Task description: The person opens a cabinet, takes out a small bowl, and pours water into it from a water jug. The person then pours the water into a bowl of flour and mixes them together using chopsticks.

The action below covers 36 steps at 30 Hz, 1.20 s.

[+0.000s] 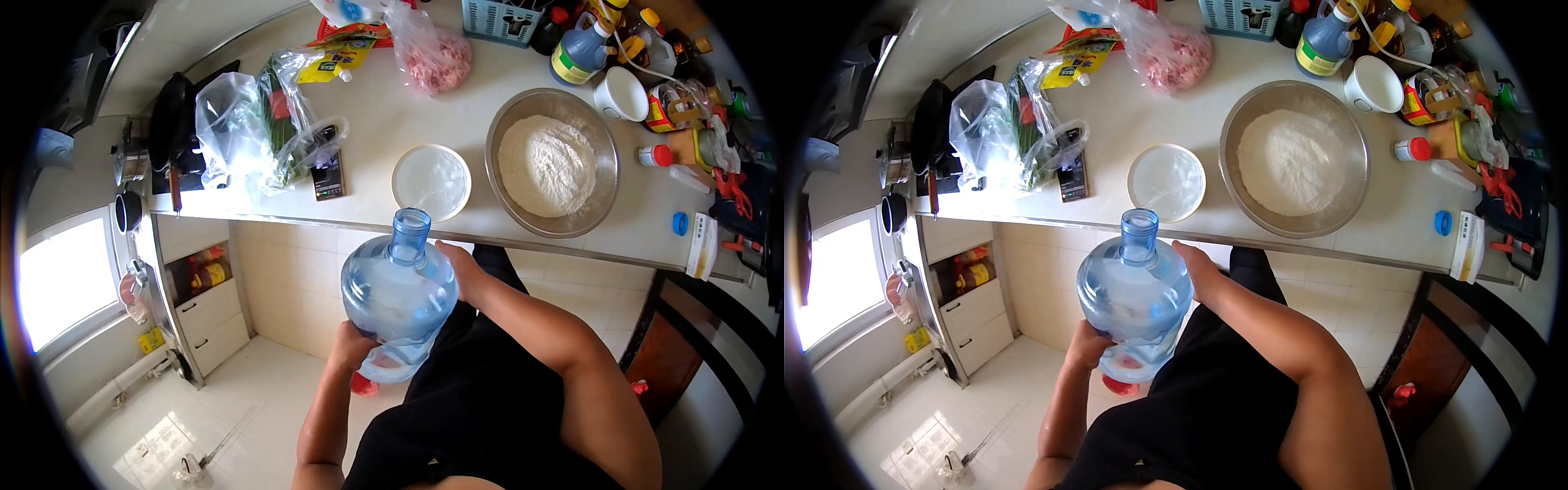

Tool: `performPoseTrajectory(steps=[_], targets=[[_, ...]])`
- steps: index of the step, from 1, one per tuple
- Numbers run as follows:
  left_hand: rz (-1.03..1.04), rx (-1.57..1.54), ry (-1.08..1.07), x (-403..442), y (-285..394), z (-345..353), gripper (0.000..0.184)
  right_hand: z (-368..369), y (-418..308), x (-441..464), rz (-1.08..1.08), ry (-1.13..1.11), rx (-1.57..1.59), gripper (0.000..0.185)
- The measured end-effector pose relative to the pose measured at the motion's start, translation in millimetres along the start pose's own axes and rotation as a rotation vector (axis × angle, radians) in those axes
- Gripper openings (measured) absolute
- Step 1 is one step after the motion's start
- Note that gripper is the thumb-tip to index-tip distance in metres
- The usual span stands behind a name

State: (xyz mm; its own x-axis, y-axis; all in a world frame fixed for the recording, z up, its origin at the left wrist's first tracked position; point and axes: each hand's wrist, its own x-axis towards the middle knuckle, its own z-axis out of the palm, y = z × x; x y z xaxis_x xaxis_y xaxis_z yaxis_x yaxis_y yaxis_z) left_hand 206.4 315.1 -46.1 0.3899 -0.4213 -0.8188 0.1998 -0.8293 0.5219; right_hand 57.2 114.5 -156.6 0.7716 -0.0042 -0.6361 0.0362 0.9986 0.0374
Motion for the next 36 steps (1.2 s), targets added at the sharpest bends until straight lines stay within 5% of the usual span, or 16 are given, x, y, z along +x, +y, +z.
performPoseTrajectory(steps=[12, 14, 15, 17, 20, 25, 29, 33, 35, 36], targets=[[0.343, -0.019, 0.009, -42.6, 18.3, 7.0, 0.047, 70.2, -9.9, -71.8, -0.232, 0.203, -0.157, 0.042], [0.313, 0.054, 0.054, -50.0, 10.6, 8.2, 0.022, 89.5, -9.3, -109.4, -0.32, 0.065, -0.146, 0.041], [0.344, 0.054, 0.016, -54.5, 10.7, 11.0, 0.022, 93.7, -6.7, -125.5, -0.386, -0.07, -0.129, 0.04], [0.509, -0.007, -0.026, -62.2, 17.2, 22.8, 0.018, 65.7, 5.4, -127.6, -0.537, 0.105, -0.161, 0.039], [0.339, -0.023, -0.272, -72.6, 33.4, 38.3, 0.027, 50.7, 8.4, -179.0, -0.719, 0.17, -0.171, 0.037], [0.631, 0.069, -0.409, -79.7, 78.1, 108.9, 0.013, 47.8, 3.8, -285.1, -0.783, 0.28, -0.163, 0.046], [0.737, 0.303, -0.547, -80.5, 112.0, 179.6, 0.037, 25.9, -8.1, -355.5, -0.993, 0.331, -0.141, 0.046], [0.842, 0.383, -0.598, -68.2, 134.2, 265.9, 0.035, -35.6, -60.2, -395.5, -1.1, 0.159, -0.089, 0.051], [1.034, 0.313, -0.624, -68.0, 150.0, 313.2, 0.031, -46.8, -83.5, -427.7, -1.141, 0.333, -0.271, 0.056], [0.806, 0.344, -0.647, -65.5, 151.9, 325.5, 0.031, -58.2, -95.6, -439.0, -1.155, 0.376, -0.325, 0.057]])
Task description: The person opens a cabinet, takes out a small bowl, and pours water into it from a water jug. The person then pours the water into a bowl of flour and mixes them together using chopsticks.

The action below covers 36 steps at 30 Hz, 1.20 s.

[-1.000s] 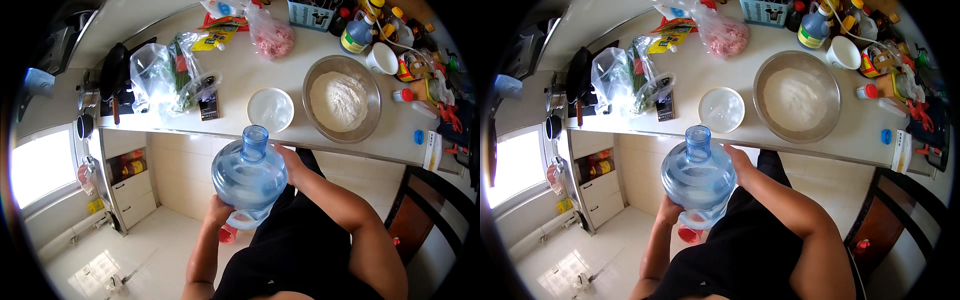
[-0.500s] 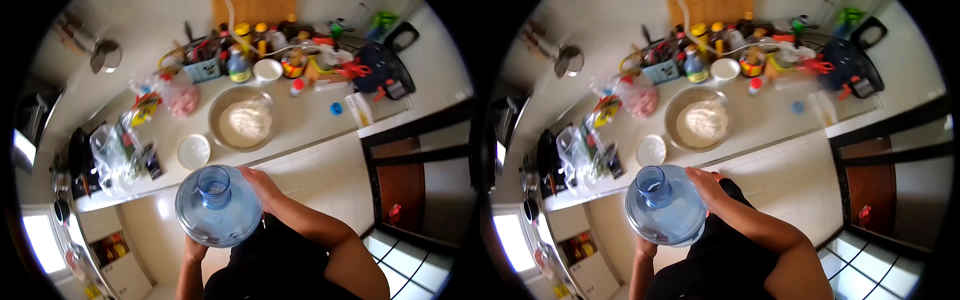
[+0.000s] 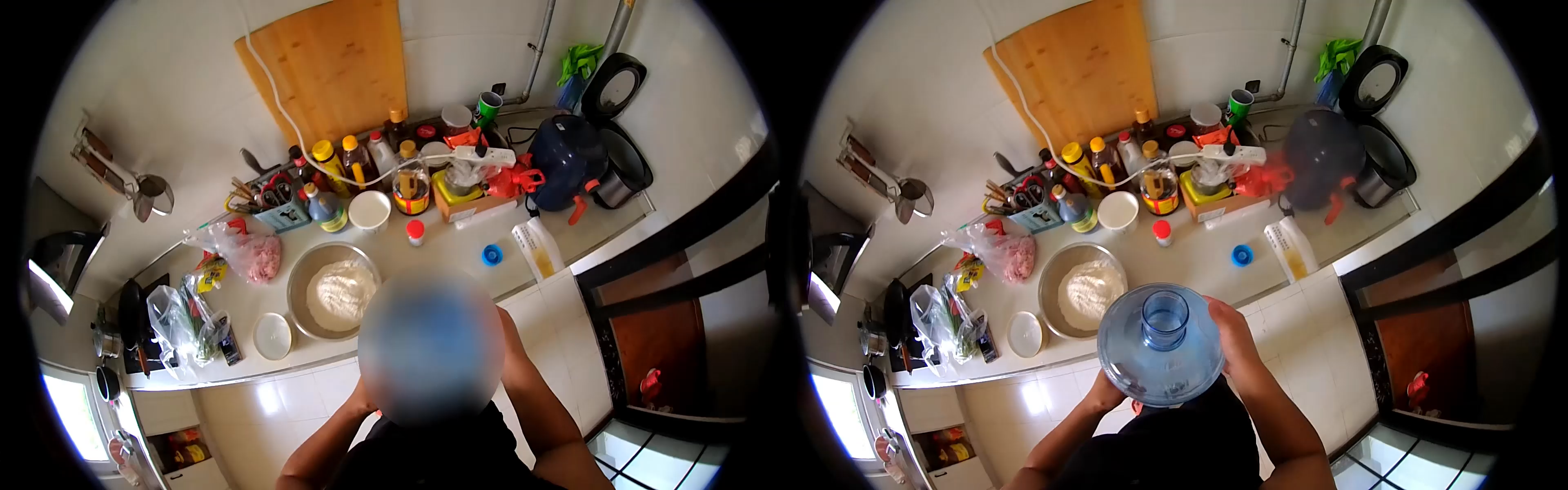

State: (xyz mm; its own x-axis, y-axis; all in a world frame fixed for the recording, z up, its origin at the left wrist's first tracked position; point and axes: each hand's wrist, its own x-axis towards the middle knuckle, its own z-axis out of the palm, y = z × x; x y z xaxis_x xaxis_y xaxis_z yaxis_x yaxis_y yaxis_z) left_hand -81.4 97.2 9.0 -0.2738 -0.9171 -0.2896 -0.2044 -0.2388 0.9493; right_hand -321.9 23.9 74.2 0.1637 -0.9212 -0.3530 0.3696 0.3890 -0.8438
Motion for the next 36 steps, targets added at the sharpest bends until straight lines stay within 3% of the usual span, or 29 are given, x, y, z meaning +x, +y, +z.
performPoseTrajectory(steps=[1, 3, 4, 5, 7, 8, 10, 11, 13, 15, 17, 20, 21, 24, 25, 26, 28, 31, 32, 34, 35, 36], targets=[[-0.003, 0.007, 0.006, 14.9, 1.3, 8.0, 0.031, -15.9, -8.8, 8.5, -0.021, 0.011, -0.063, 0.059], [0.083, -0.097, -0.073, 48.7, 1.7, 23.5, 0.032, -50.6, -5.1, 43.5, -0.016, -0.021, 0.141, 0.058], [0.109, -0.01, -0.05, 74.0, -4.5, 33.3, 0.03, -70.1, 2.0, 55.5, -0.053, 0.023, 0.12, 0.058], [0.128, 0.321, -0.08, 86.5, -22.6, 31.0, 0.032, -84.5, 5.7, 72.4, -0.093, 0.029, 0.091, 0.058], [0.257, 0.361, 0.102, 108.6, -16.9, 48.8, 0.034, -90.9, -20.3, 80.6, -0.18, -0.149, -0.022, 0.06], [0.225, 0.349, 0.168, 112.6, -12.6, 54.6, 0.034, -98.8, -25.5, 83.3, -0.195, -0.226, -0.06, 0.06], [0.003, 0.324, -0.096, 141.3, 1.0, 48.8, 0.034, -122.5, -16.9, 104.8, -0.218, -0.12, -0.051, 0.063], [-0.002, 0.321, -0.062, 152.2, -3.5, 49.7, 0.034, -130.6, -16.5, 116.3, -0.23, -0.094, -0.048, 0.064], [0.314, 0.245, -0.043, 169.5, -6.9, 53.4, 0.033, -130.5, -29.8, 124.6, -0.149, 0.052, -0.014, 0.069], [0.28, 0.121, 0.019, 180.4, 4.2, 59.0, 0.032, -131.7, -39.7, 134.2, -0.102, 0.087, 0.053, 0.071], [0.019, 0.12, -0.113, 192.3, 32.9, 54.9, 0.032, -144.3, -47.5, 144.0, -0.144, 0.065, 0.075, 0.072], [-0.059, 0.284, -0.223, 216.2, 47.4, 53.6, 0.034, -142.9, -63.0, 151.8, -0.184, 0.085, 0.049, 0.064], [-0.058, 0.276, -0.214, 221.9, 44.2, 56.1, 0.034, -142.6, -66.7, 155.3, -0.168, 0.127, 0.033, 0.062], [0.195, 0.194, -0.101, 235.0, 30.6, 57.5, 0.032, -144.3, -70.2, 160.5, -0.202, 0.21, 0.017, 0.053], [0.199, 0.188, -0.094, 237.7, 32.9, 55.0, 0.032, -140.4, -72.9, 160.9, -0.206, 0.285, -0.035, 0.05], [0.141, 0.188, -0.117, 238.9, 35.4, 52.9, 0.033, -147.7, -71.3, 161.7, -0.191, 0.191, 0.02, 0.046], [0.037, 0.234, -0.152, 242.8, 28.9, 51.4, 0.037, -144.4, -67.7, 157.4, -0.196, 0.213, -0.014, 0.046], [0.087, 0.391, -0.211, 236.1, 21.2, 34.7, 0.042, -161.8, -58.8, 147.8, -0.264, 0.345, -0.106, 0.047], [0.104, 0.39, -0.211, 235.0, 19.5, 28.0, 0.042, -195.5, -56.0, 139.5, -0.541, 0.457, -0.53, 0.045], [0.211, 0.643, -0.249, 225.1, 14.8, 16.7, 0.047, -176.5, -67.6, 108.7, -0.848, 0.738, -0.721, 0.035], [0.231, 0.638, -0.268, 210.4, 24.0, -2.5, 0.047, -126.2, -92.6, 77.4, -0.883, 0.904, -0.47, 0.028], [0.218, 0.624, -0.285, 192.3, 42.9, -33.6, 0.049, -81.8, -107.3, 49.4, -1.031, 0.946, -0.573, 0.025]])
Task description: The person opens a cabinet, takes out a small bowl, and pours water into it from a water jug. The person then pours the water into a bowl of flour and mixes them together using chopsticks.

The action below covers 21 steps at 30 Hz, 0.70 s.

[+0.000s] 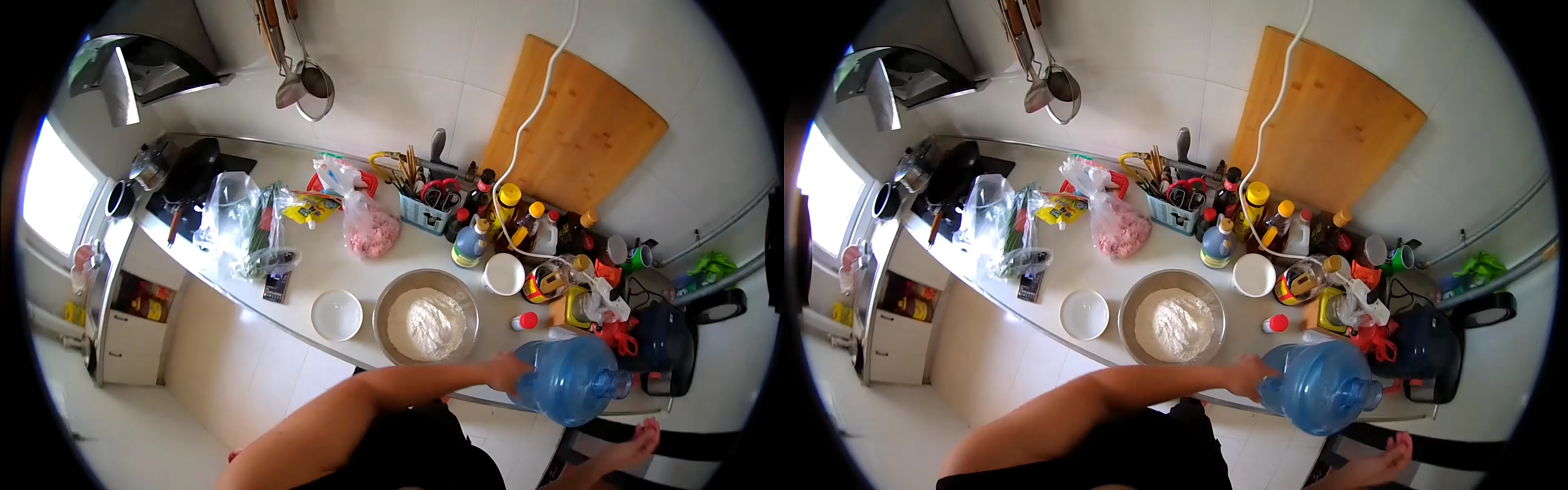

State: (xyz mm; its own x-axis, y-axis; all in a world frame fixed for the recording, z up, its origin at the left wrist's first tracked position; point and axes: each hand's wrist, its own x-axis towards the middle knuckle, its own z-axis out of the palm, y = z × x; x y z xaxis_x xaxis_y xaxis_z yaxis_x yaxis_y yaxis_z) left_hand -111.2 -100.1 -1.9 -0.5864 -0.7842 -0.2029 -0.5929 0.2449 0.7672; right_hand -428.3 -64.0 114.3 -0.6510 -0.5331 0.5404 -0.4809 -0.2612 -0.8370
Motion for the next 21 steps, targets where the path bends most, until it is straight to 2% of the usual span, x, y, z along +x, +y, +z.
performPoseTrajectory(steps=[1, 2, 4, 5, 6, 7, 8, 9, 10, 11, 13, 14, 16, 17, 21], targets=[[-0.012, -0.022, -0.019, -25.9, -4.7, -23.9, 0.052, 3.1, -46.2, -14.8, -0.164, 0.044, -0.054, 0.023], [0.186, -0.25, 0.152, -45.2, -42.0, -25.1, 0.051, 14.5, -81.2, -32.2, -0.263, 0.021, 0.114, 0.021], [0.042, -0.387, 0.159, -113.4, -78.7, -80.5, 0.033, 61.9, -134.5, -88.7, -0.384, -0.203, 0.06, 0.021], [-0.031, -0.362, 0.254, -152.5, -92.5, -106.7, 0.028, 93.1, -125.7, -117.3, -0.224, -0.315, 0.335, 0.012], [-0.096, -0.308, 0.367, -183.7, -115.6, -118.8, 0.026, 134.8, -138.3, -153.0, 0.155, -0.457, 0.243, 0.01], [-0.222, -0.367, 0.421, -217.2, -127.6, -133.7, 0.022, 184.3, -135.6, -183.0, 0.199, -0.715, 0.247, 0.013], [-0.272, -0.414, 0.459, -250.6, -139.9, -142.3, 0.02, 239.7, -141.1, -212.4, 0.356, -0.956, 0.266, 0.014], [-0.319, -0.459, 0.497, -281.0, -152.5, -151.2, 0.019, 286.0, -131.3, -241.1, 0.341, -1.102, 0.167, 0.013], [-0.379, -0.528, 0.523, -308.7, -160.8, -156.6, 0.018, 330.2, -121.5, -275.6, 0.149, -1.055, 0.164, 0.013], [-0.443, -0.6, 0.548, -334.3, -169.8, -155.5, 0.018, 367.9, -119.1, -298.1, 0.053, -1.085, 0.186, 0.013], [-0.526, -0.82, 0.629, -376.5, -196.1, -136.7, 0.016, 429.5, -130.1, -327.3, 0.034, -1.08, 0.134, 0.014], [-0.588, -0.933, 0.702, -391.7, -206.1, -122.0, 0.015, 449.1, -142.6, -333.8, -0.045, -1.059, 0.078, 0.015], [-0.652, -1.142, 0.821, -414.1, -229.6, -83.4, 0.012, 477.4, -151.5, -343.1, -0.127, -1.041, 0.009, 0.016], [-0.725, -1.155, 0.798, -420.5, -232.7, -69.6, 0.011, 489.6, -147.5, -349.8, -0.171, -1.027, -0.057, 0.02], [-0.666, -1.323, 0.727, -420.8, -224.3, -36.8, 0.01, 511.6, -139.3, -370.1, -0.309, -0.95, -0.177, 0.034]])
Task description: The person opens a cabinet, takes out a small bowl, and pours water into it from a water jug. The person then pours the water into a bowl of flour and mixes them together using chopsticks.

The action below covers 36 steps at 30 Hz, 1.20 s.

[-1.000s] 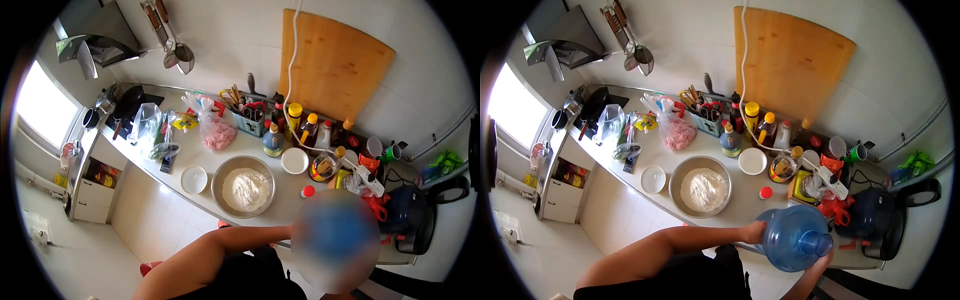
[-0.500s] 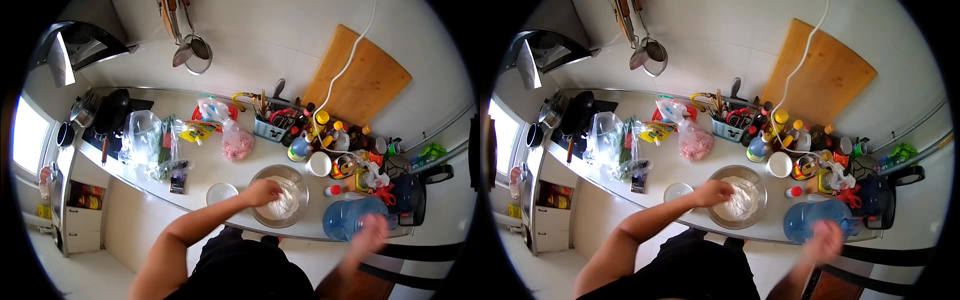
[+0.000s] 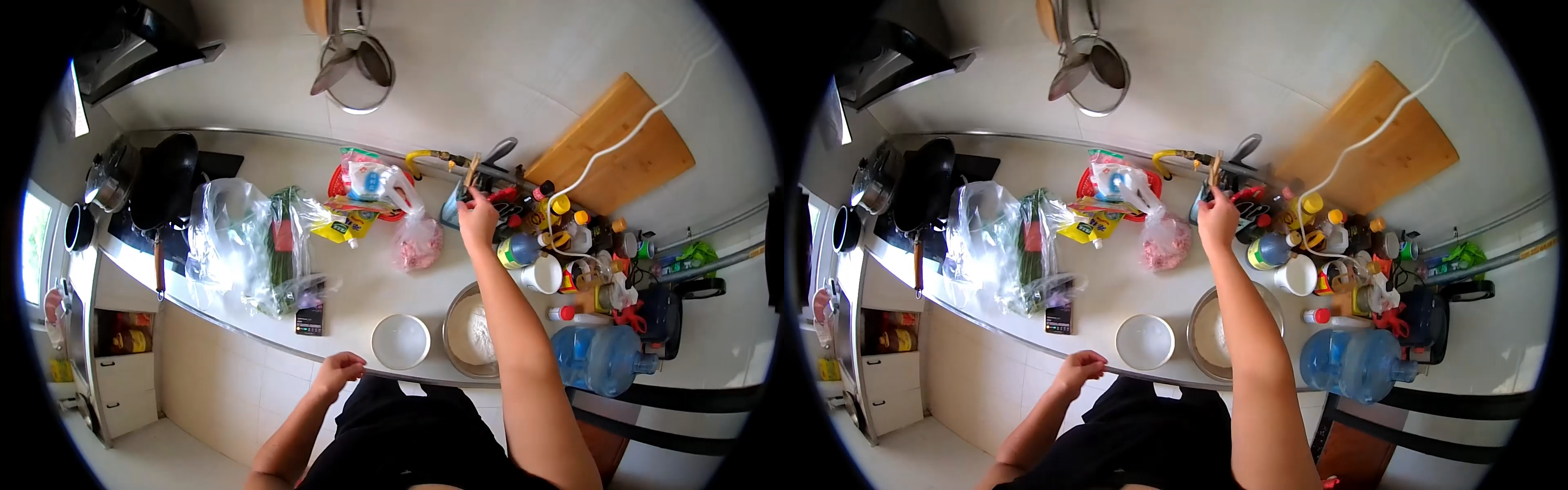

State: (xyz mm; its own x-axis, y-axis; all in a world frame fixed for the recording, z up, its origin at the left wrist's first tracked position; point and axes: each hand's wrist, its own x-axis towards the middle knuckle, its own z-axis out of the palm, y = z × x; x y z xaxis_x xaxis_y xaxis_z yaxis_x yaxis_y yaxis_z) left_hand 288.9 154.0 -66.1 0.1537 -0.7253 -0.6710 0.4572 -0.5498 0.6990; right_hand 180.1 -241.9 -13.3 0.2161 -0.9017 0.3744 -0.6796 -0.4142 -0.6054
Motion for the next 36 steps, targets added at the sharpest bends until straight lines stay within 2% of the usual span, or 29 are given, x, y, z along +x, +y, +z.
performPoseTrajectory(steps=[1, 4, 5, 7, 10, 11, 14, 17, 18, 20, 23, 24, 26, 28, 29, 30, 31, 32, 33, 34, 36], targets=[[-0.005, 0.016, -0.032, -0.5, 0.6, 4.4, 0.01, -0.5, -3.6, 3.0, 0.042, -0.015, -0.012, 0.039], [0.058, 0.236, -0.075, 6.6, 5.6, 9.6, 0.011, 11.8, 0.2, 15.1, 0.12, -0.037, 0.004, 0.032], [0.078, 0.214, -0.063, 9.6, 7.0, 10.1, 0.012, 15.4, 4.1, 15.2, 0.125, -0.046, -0.003, 0.032], [0.107, 0.183, -0.038, 14.4, 15.4, 10.5, 0.012, 17.9, 8.0, 19.4, -0.132, 0.097, -0.082, 0.022], [0.139, 0.225, -0.003, 13.4, 26.9, 9.7, 0.012, 14.8, 8.1, 25.3, -0.146, 0.064, -0.069, 0.017], [0.131, 0.22, 0.005, 12.7, 26.7, 8.5, 0.014, 12.4, 9.9, 30.5, -0.229, 0.105, -0.1, 0.015], [0.182, 0.194, 0.023, 13.6, 20.5, 7.8, 0.012, -30.9, -14.6, 45.8, -0.329, 0.059, -0.023, 0.01], [0.233, 0.336, 0.109, -0.5, 47.2, 27.1, 0.011, -124.1, -59.4, 32.8, -0.314, -0.003, 0.276, 0.011], [0.324, 0.523, 0.159, -5.6, 60.2, 37.2, 0.013, -161.7, -73.2, 21.9, -0.423, 0.029, 0.274, 0.009], [0.471, 0.572, 0.135, -11.8, 84.3, 66.5, 0.022, -225.1, -87.7, -9.4, -0.328, -0.132, 0.253, 0.004], [0.652, 0.62, -0.099, -26.3, 131.6, 145.3, 0.035, -254.8, -62.0, -60.4, -0.171, -0.562, 0.37, 0.005], [0.725, 0.613, -0.182, -25.9, 134.8, 172.5, 0.038, -250.0, -45.2, -76.1, -0.216, -0.669, 0.406, 0.005], [0.774, 0.639, -0.298, -21.5, 128.3, 221.2, 0.028, -250.1, -35.5, -102.0, 0.003, -0.719, 0.593, 0.003], [0.776, 0.772, -0.29, -2.2, 106.9, 244.1, 0.02, -259.5, -11.2, -117.9, 0.08, -0.71, 0.568, 0.009], [0.787, 0.77, -0.277, 3.8, 98.2, 252.1, 0.012, -257.7, 11.7, -132.7, 0.19, -0.625, 0.767, 0.017], [0.355, 0.489, -0.34, 4.6, 90.2, 260.3, 0.01, -259.0, 34.6, -146.9, 0.301, -0.532, 0.966, 0.025], [0.207, 0.187, -0.372, 6.8, 85.9, 265.3, 0.011, -271.7, 53.2, -155.7, 0.286, -0.494, 0.807, 0.042], [0.06, -0.128, -0.398, 10.4, 80.7, 270.4, 0.012, -276.5, 67.4, -173.7, 0.29, -0.494, 0.821, 0.042], [0.022, -0.321, -0.407, 20.3, 71.0, 273.3, 0.014, -278.5, 83.5, -195.8, 0.238, -0.408, 0.61, 0.048], [0.016, -0.331, -0.4, 26.0, 65.7, 278.5, 0.014, -283.2, 86.7, -206.3, 0.185, -0.327, 0.395, 0.054], [-0.155, -0.584, -0.407, 31.6, 51.2, 285.7, 0.015, -284.7, 67.9, -229.1, -0.017, -0.352, 0.474, 0.063]])
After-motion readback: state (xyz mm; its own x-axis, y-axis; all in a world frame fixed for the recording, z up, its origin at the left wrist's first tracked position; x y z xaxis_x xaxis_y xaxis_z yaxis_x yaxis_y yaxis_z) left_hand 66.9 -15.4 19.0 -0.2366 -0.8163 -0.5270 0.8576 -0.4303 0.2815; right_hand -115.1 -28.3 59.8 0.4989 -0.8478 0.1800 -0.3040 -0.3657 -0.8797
